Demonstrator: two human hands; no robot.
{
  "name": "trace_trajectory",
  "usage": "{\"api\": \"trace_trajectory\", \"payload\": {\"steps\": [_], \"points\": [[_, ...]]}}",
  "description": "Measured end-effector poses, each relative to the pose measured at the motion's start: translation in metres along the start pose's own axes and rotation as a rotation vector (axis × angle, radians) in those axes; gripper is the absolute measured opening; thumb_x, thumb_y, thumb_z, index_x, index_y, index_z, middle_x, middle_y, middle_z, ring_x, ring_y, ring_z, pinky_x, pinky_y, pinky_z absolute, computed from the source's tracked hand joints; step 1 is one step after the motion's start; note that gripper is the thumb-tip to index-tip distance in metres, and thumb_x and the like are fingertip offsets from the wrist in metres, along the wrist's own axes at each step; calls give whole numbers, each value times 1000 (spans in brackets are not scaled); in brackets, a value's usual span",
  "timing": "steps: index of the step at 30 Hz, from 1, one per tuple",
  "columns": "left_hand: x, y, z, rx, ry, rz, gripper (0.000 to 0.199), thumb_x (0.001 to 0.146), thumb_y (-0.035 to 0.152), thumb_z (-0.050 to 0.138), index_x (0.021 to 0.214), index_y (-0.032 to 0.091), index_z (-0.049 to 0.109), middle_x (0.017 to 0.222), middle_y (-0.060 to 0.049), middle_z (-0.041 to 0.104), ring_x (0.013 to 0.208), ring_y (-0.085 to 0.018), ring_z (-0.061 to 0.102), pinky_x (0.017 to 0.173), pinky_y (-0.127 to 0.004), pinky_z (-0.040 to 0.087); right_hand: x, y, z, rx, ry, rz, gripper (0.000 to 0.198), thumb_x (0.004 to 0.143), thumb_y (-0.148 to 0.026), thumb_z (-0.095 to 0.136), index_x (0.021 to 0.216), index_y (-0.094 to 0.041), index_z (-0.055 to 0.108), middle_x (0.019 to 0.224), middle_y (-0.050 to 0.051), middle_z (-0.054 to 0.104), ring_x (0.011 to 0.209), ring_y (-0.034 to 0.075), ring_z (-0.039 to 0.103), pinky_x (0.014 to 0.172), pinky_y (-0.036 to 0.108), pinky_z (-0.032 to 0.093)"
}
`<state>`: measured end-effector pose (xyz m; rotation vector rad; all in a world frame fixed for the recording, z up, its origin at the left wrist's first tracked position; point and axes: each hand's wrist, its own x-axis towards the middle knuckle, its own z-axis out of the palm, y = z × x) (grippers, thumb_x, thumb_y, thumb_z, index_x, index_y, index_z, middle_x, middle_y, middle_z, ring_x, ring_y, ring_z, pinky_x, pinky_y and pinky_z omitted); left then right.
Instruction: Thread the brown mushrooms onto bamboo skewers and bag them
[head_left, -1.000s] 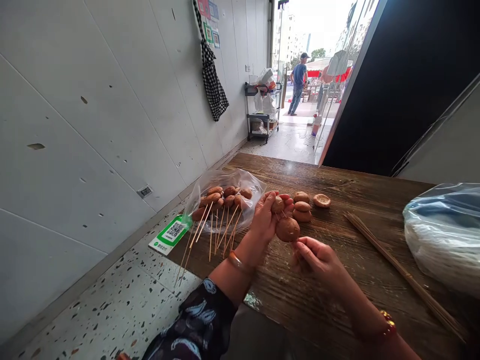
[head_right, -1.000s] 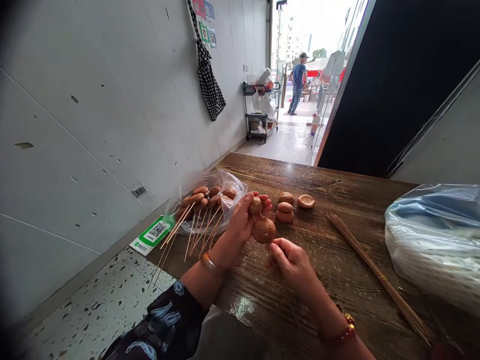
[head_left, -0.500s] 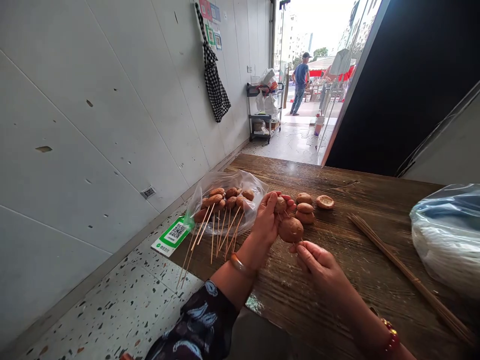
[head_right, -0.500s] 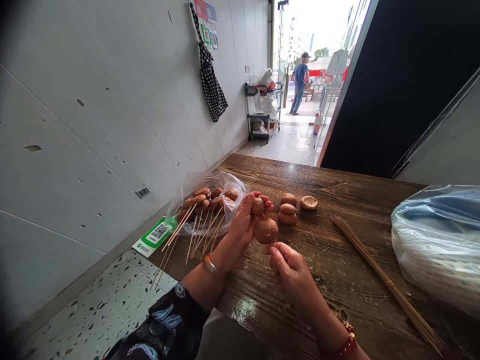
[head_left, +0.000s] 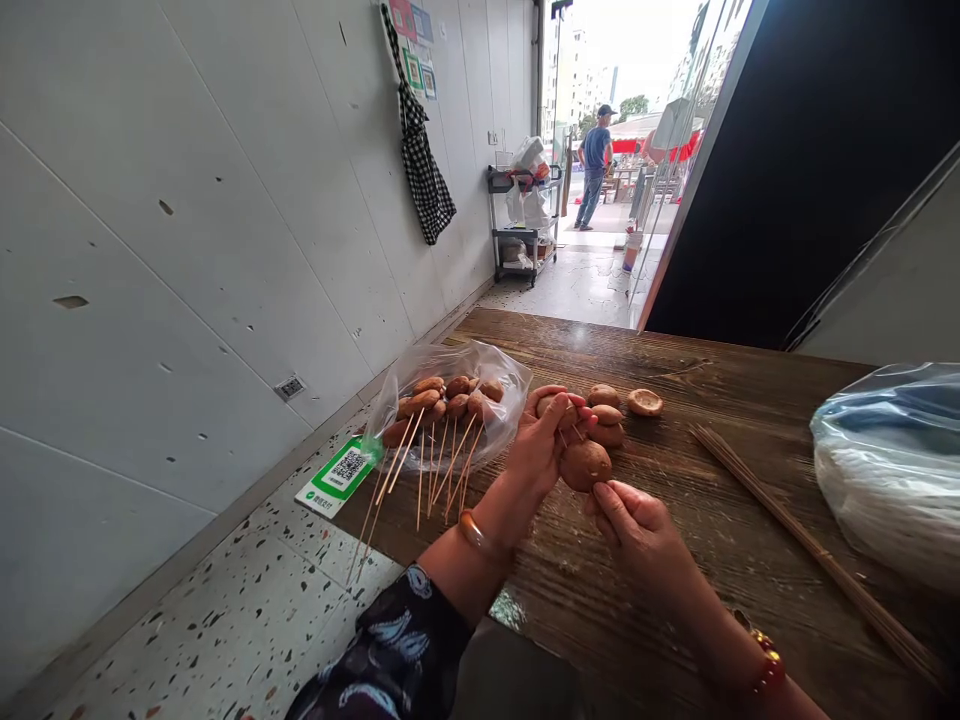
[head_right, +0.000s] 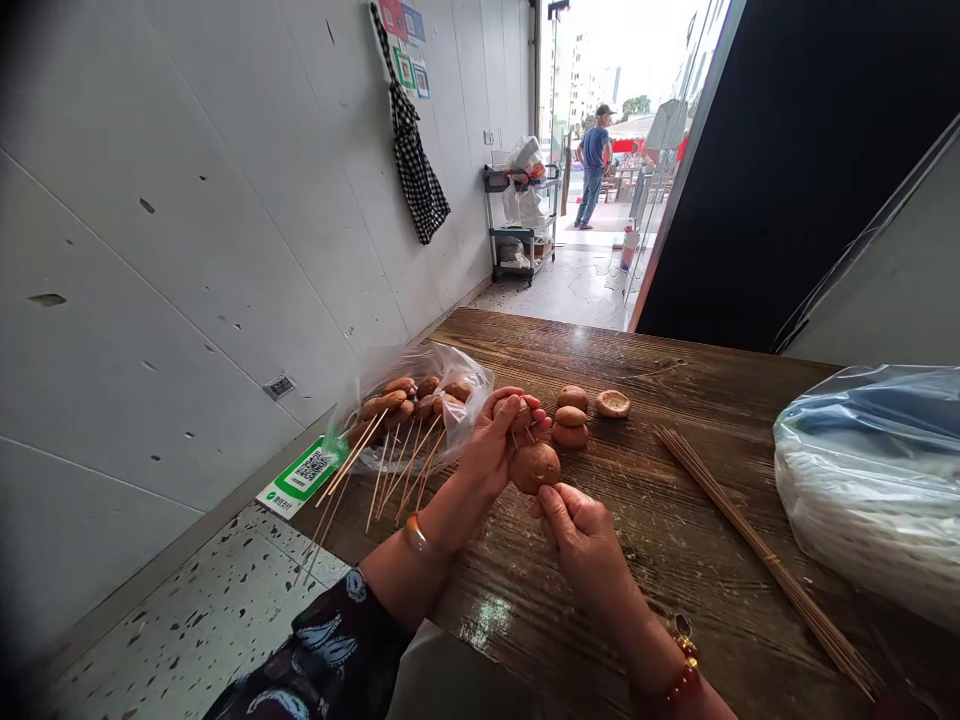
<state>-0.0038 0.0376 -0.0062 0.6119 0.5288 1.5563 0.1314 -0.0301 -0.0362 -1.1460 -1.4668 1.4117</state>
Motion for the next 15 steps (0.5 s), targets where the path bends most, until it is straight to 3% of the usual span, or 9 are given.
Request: {"api": "trace_trajectory", "payload": {"steps": [7, 15], "points": [[-3, 5, 6, -21, 8, 16, 36, 86, 51, 59, 96, 17, 56, 84, -4, 66, 73, -15, 67, 76, -33, 54, 4, 10, -3, -111, 50, -56, 41, 89, -55, 50, 68, -19, 53, 56, -4, 41, 51, 10, 32, 47, 24, 28], [-5, 1, 9, 47, 13, 66, 34, 81, 49, 66, 94, 19, 56, 84, -2, 66, 70, -14, 65, 72, -30, 52, -1, -4, 0, -186, 68, -86, 41, 91, -53, 47, 67, -20, 51, 55, -4, 39, 51, 11, 33, 49, 26, 26]]}}
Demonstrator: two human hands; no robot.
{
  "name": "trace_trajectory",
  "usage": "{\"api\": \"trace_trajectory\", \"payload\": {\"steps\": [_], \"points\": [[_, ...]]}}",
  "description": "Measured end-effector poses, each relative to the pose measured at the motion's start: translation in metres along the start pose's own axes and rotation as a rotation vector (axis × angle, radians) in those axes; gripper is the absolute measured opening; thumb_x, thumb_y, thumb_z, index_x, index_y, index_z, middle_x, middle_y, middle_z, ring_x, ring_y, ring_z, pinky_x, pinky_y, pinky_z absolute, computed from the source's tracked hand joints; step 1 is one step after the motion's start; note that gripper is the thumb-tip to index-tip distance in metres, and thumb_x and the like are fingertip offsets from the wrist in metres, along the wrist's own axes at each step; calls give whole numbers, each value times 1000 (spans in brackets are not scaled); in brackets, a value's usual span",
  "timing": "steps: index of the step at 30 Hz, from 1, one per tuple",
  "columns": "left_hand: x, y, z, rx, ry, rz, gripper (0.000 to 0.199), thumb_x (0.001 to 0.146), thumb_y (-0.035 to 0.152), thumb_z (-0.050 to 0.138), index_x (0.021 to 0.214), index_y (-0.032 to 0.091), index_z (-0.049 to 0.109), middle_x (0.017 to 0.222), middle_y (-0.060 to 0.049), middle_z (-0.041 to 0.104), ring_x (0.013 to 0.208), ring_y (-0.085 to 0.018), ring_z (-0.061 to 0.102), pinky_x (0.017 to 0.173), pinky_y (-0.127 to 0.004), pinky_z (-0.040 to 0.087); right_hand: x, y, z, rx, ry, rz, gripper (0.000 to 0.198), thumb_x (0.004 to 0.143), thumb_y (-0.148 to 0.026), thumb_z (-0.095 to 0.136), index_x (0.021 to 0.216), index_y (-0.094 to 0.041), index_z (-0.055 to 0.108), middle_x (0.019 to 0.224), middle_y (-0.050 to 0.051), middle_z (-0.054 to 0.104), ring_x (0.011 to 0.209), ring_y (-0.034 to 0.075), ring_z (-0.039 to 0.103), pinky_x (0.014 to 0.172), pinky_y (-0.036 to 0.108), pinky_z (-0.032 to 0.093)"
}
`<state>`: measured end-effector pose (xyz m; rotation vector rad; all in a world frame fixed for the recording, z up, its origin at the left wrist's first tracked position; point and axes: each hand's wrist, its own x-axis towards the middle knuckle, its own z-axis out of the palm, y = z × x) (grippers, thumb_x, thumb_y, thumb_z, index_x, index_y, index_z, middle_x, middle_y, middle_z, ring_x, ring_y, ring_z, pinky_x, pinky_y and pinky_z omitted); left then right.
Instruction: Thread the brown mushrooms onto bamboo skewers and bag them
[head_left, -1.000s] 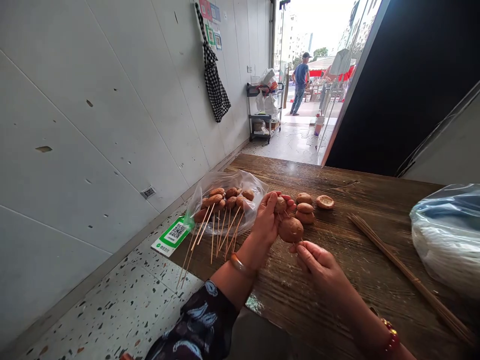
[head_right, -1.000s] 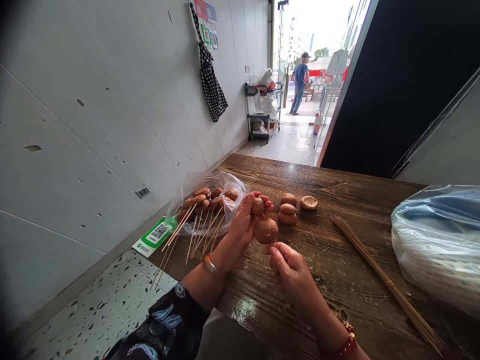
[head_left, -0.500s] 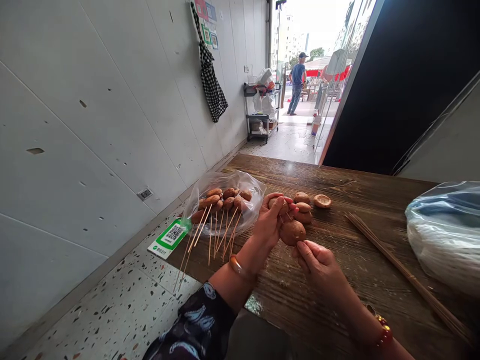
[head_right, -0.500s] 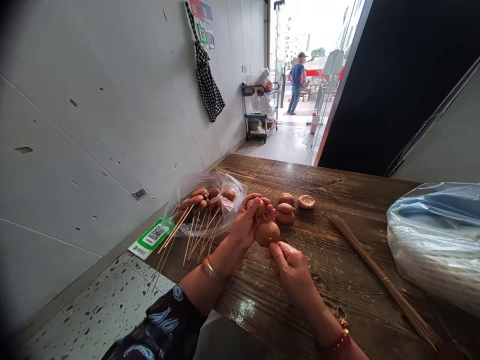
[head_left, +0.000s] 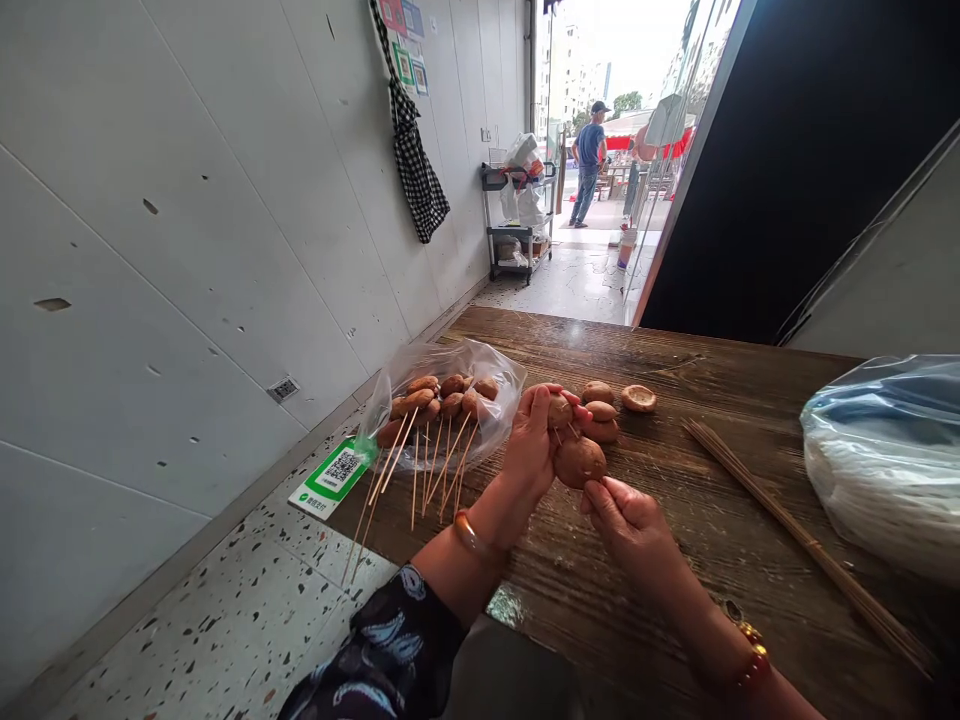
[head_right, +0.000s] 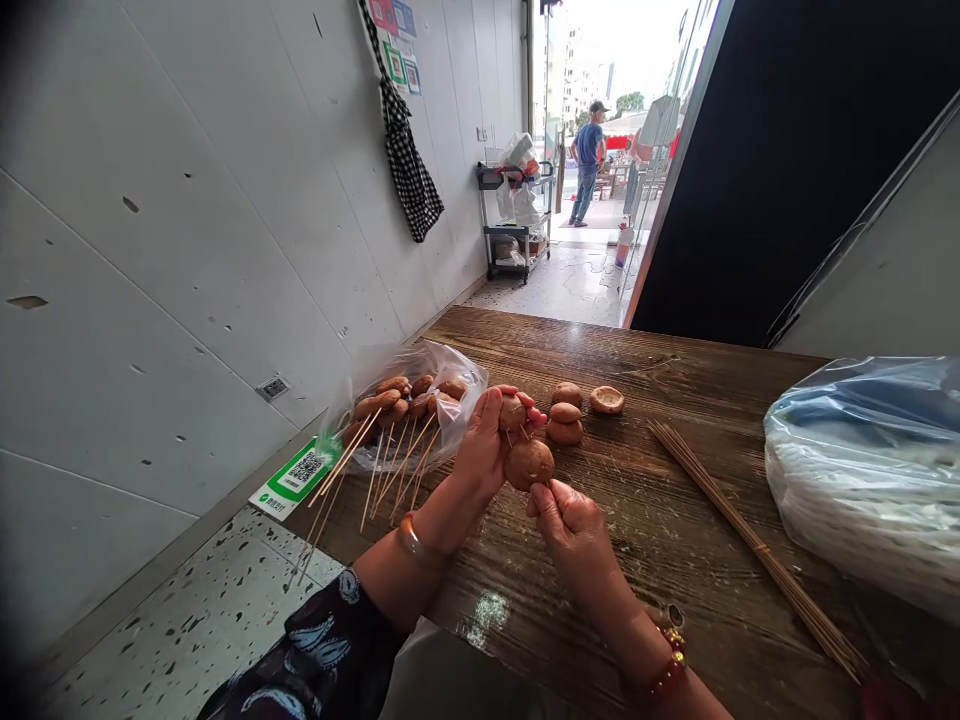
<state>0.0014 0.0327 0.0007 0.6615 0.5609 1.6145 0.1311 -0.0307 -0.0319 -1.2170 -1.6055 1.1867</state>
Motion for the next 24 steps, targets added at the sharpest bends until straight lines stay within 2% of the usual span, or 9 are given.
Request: {"api": "trace_trajectory", "payload": {"steps": [13, 24], "points": [[-1, -7, -2, 20, 16, -19, 34, 84, 51, 61, 97, 19, 57, 86, -2, 66, 73, -14, 66, 71, -29, 52, 5, 3, 1, 122, -30, 81, 43, 88, -59, 49, 67, -21, 48, 51, -6, 34, 46, 10, 26, 44, 25, 20], [-3, -11, -2, -3, -13, -48, 41, 81, 55, 64, 98, 19, 57, 86, -2, 66, 73, -15, 66, 74, -32, 54, 8, 3, 1, 146, -33, 69, 43, 85, -60, 52, 66, -20, 50, 50, -7, 33, 46, 9, 25, 44, 25, 20]]}}
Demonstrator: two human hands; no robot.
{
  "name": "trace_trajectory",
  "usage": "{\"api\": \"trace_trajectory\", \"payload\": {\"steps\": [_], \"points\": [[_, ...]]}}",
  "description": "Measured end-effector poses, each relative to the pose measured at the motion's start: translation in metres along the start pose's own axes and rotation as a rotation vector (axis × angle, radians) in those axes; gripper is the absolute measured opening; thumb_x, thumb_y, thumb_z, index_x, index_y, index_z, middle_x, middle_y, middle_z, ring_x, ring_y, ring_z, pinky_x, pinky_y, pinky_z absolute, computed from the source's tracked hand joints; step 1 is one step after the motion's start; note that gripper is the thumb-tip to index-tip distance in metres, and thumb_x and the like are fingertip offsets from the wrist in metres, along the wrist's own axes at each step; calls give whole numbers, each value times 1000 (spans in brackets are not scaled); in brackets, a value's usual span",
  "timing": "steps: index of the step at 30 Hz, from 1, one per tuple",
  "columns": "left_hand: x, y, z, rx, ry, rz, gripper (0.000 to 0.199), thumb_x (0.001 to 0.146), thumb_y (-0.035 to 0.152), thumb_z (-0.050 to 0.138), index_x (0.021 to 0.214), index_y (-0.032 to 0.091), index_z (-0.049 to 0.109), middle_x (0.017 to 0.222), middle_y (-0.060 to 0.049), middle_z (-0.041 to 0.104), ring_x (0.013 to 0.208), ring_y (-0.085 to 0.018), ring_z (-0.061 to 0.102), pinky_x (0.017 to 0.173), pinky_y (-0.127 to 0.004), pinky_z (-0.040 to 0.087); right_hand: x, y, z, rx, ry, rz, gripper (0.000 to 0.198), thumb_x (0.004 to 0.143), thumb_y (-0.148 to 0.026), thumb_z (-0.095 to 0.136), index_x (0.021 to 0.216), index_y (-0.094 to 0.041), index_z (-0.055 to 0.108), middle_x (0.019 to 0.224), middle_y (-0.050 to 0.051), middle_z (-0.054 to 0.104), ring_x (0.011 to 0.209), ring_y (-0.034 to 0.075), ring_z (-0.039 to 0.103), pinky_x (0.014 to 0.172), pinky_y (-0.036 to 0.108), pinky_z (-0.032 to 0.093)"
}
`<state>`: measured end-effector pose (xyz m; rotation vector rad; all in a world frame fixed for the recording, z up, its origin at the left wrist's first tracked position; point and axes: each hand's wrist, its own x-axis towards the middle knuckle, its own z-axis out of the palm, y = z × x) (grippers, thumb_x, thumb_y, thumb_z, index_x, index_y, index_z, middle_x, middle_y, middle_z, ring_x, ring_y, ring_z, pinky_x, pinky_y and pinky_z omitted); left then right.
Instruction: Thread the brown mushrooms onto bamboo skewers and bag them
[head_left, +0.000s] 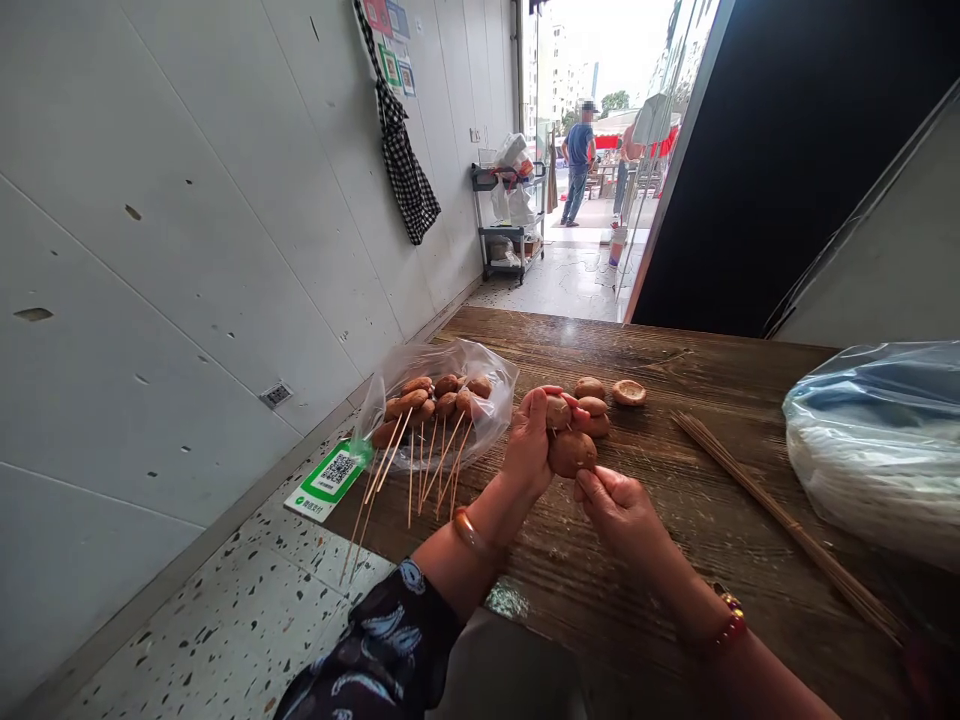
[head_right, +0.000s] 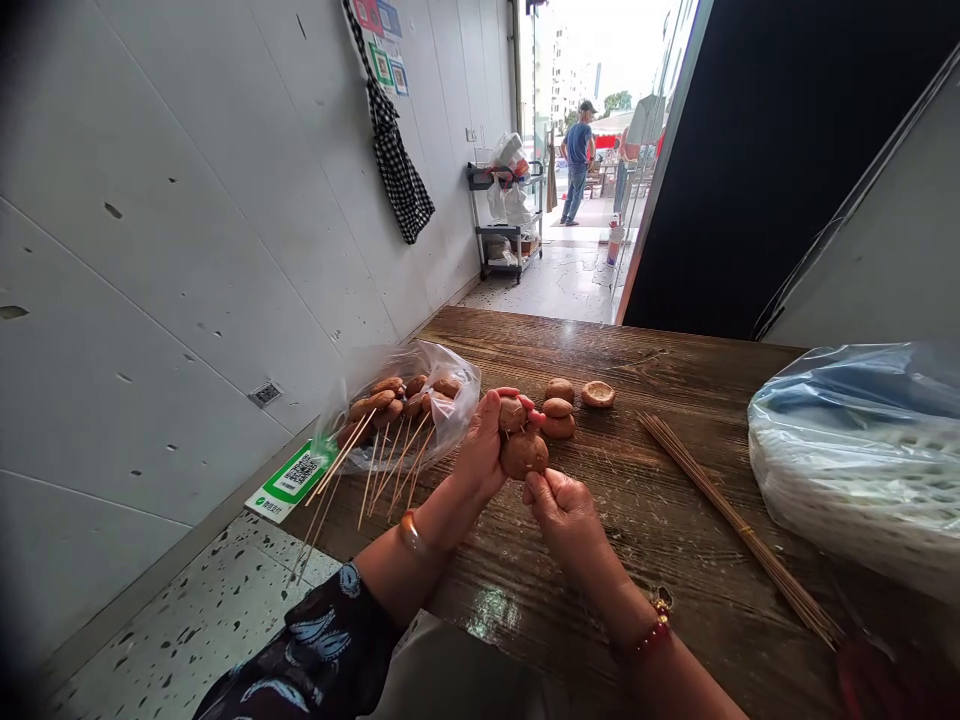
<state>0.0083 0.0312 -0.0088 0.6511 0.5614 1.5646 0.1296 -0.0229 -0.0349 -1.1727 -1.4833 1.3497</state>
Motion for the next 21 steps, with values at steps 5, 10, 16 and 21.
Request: {"api": "trace_trajectory", "payload": {"steps": [5, 10, 16, 21], "points": [[3, 13, -3, -82, -49, -136, 47, 81, 59, 61, 101, 17, 59, 93, -9, 69, 81, -20, 69, 76, -36, 55, 2, 2, -3, 14, -31, -6, 46, 84, -62, 52, 66, -20, 51, 51, -6, 34, 47, 9, 26, 45, 25, 21], [8, 21, -7, -63, -15, -151, 44, 77, 46, 72, 107, 17, 59, 87, -6, 70, 75, -18, 69, 70, -33, 56, 0, -1, -6, 22, -93, 8, 45, 86, -61, 52, 70, -19, 54, 53, -5, 36, 48, 9, 28, 45, 25, 21], [10, 17, -10, -50, 7, -74, 30, 73, 35, 77, 88, 14, 62, 79, -3, 68, 70, -15, 67, 74, -33, 55, -5, -13, -8, 41, -121, 77, 46, 83, -64, 52, 78, -19, 57, 54, -6, 38, 45, 9, 28, 43, 25, 21], [9, 10, -8, -35, -8, -86, 32, 73, 40, 76, 86, 15, 61, 78, -2, 67, 68, -14, 65, 73, -31, 54, -5, -14, -8, -73, -27, -20, 46, 89, -61, 45, 67, -21, 48, 54, -4, 40, 49, 11, 33, 47, 27, 26]]}}
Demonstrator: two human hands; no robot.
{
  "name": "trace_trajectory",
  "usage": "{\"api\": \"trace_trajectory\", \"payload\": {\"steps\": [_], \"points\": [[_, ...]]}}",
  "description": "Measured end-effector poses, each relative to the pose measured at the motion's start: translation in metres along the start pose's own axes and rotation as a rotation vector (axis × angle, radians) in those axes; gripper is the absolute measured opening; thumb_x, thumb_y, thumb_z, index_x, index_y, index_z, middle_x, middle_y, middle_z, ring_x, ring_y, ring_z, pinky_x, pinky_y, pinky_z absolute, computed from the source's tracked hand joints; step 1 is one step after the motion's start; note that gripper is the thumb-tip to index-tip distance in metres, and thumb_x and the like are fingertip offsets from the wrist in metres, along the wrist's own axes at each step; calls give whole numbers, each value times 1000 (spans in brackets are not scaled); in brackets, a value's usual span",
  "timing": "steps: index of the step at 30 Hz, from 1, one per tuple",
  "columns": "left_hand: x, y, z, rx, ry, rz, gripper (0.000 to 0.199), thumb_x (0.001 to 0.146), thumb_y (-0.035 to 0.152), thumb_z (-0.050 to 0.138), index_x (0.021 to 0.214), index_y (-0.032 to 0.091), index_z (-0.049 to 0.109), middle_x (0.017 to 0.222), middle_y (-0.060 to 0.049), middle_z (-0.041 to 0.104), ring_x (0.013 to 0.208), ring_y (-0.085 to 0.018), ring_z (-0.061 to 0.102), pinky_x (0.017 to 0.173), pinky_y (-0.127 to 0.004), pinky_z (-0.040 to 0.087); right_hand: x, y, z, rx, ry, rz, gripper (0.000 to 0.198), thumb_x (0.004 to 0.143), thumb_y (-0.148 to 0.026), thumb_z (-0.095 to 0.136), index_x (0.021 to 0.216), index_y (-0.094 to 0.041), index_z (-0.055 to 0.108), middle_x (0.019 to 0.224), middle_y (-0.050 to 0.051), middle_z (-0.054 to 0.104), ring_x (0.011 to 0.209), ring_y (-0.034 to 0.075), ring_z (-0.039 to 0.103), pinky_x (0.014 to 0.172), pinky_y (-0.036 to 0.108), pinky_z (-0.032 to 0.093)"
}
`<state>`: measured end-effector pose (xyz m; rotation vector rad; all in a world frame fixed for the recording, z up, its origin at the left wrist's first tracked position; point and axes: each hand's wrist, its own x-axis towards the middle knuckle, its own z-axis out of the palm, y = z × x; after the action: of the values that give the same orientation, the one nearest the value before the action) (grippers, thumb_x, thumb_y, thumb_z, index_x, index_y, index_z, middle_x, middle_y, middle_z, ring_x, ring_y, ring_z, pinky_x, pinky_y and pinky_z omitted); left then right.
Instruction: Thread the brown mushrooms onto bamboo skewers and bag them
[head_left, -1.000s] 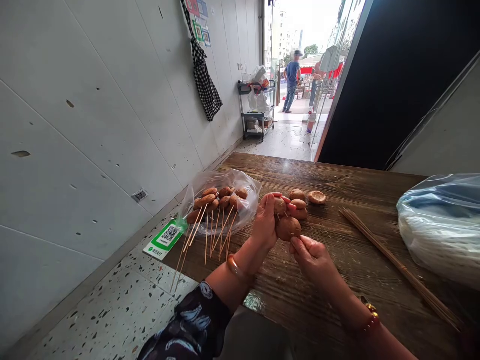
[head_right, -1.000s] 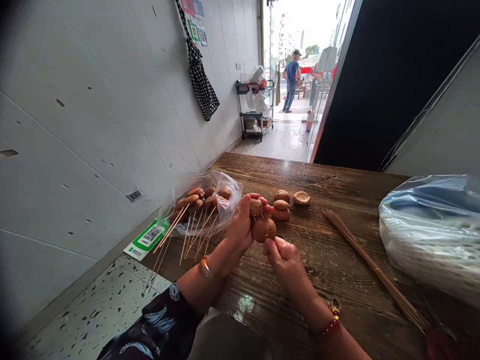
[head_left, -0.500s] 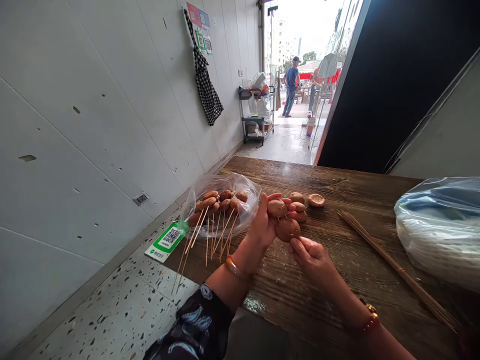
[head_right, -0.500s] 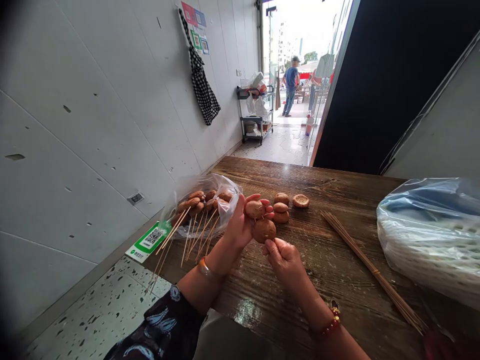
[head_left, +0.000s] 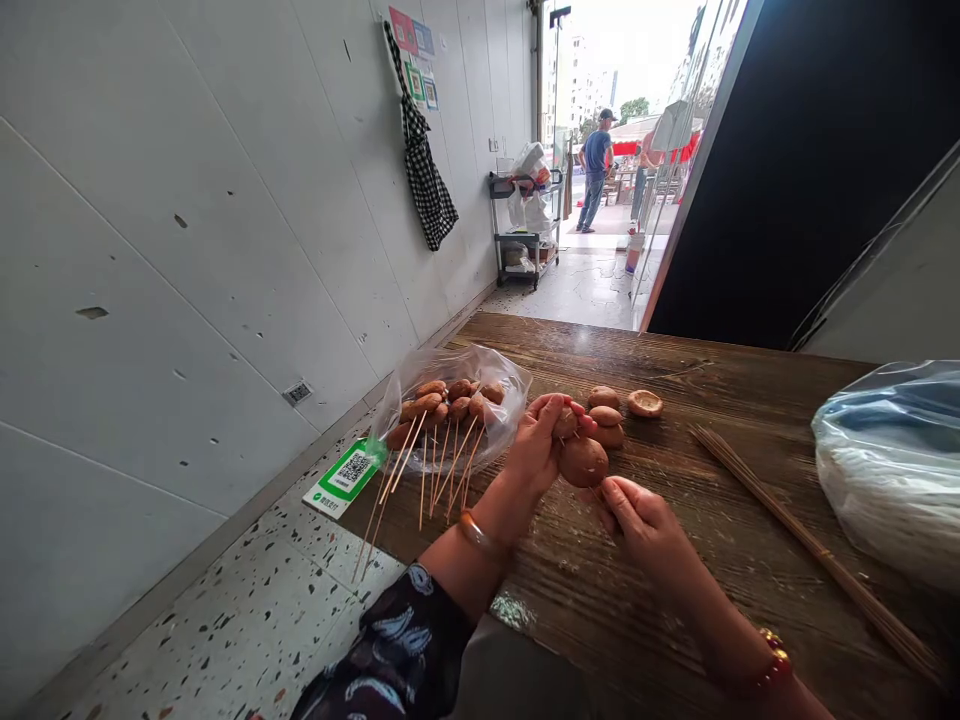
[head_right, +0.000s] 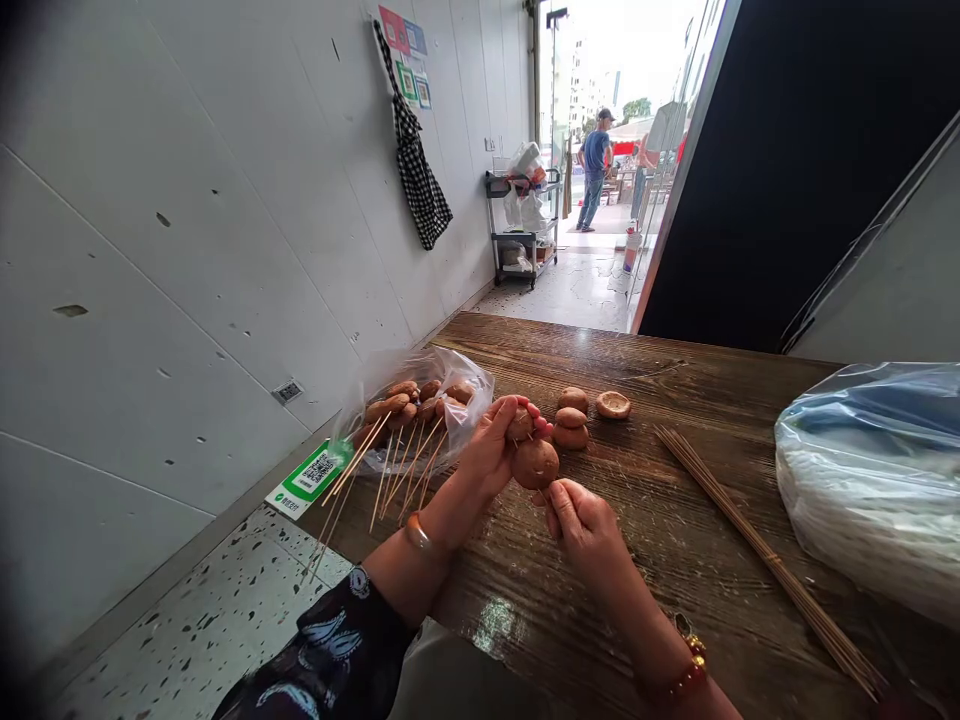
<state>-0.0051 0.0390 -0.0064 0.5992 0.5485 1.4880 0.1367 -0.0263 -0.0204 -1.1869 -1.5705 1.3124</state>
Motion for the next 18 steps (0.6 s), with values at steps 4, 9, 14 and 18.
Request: {"api": "trace_trajectory", "payload": {"steps": [4, 9, 14, 18], "points": [[-1, -5, 0, 19, -20, 22, 33, 74, 41, 75, 89, 16, 59, 80, -2, 66, 67, -13, 65, 69, -29, 53, -1, 1, 0, -129, 42, -91, 44, 92, -55, 42, 63, -22, 43, 56, -3, 43, 52, 12, 36, 51, 27, 28], [-2, -6, 2, 64, -19, 46, 28, 77, 38, 73, 87, 16, 59, 81, -2, 66, 69, -13, 65, 69, -28, 52, -1, 2, 1, -239, 64, -97, 42, 93, -51, 43, 63, -21, 44, 58, -3, 42, 56, 13, 35, 53, 27, 28], [-5, -6, 6, 77, -20, 73, 22, 80, 34, 70, 85, 16, 59, 79, -1, 66, 68, -13, 66, 68, -28, 52, 0, 4, 1, -279, 122, -105, 40, 92, -48, 44, 66, -20, 52, 59, -1, 48, 56, 13, 39, 55, 28, 29], [-6, -9, 7, 80, -20, 109, 19, 81, 32, 68, 85, 16, 59, 78, 0, 65, 66, -12, 64, 68, -27, 51, 0, 5, 4, -292, 161, -153, 39, 92, -46, 44, 63, -21, 49, 58, 0, 50, 55, 13, 41, 55, 28, 29]]}}
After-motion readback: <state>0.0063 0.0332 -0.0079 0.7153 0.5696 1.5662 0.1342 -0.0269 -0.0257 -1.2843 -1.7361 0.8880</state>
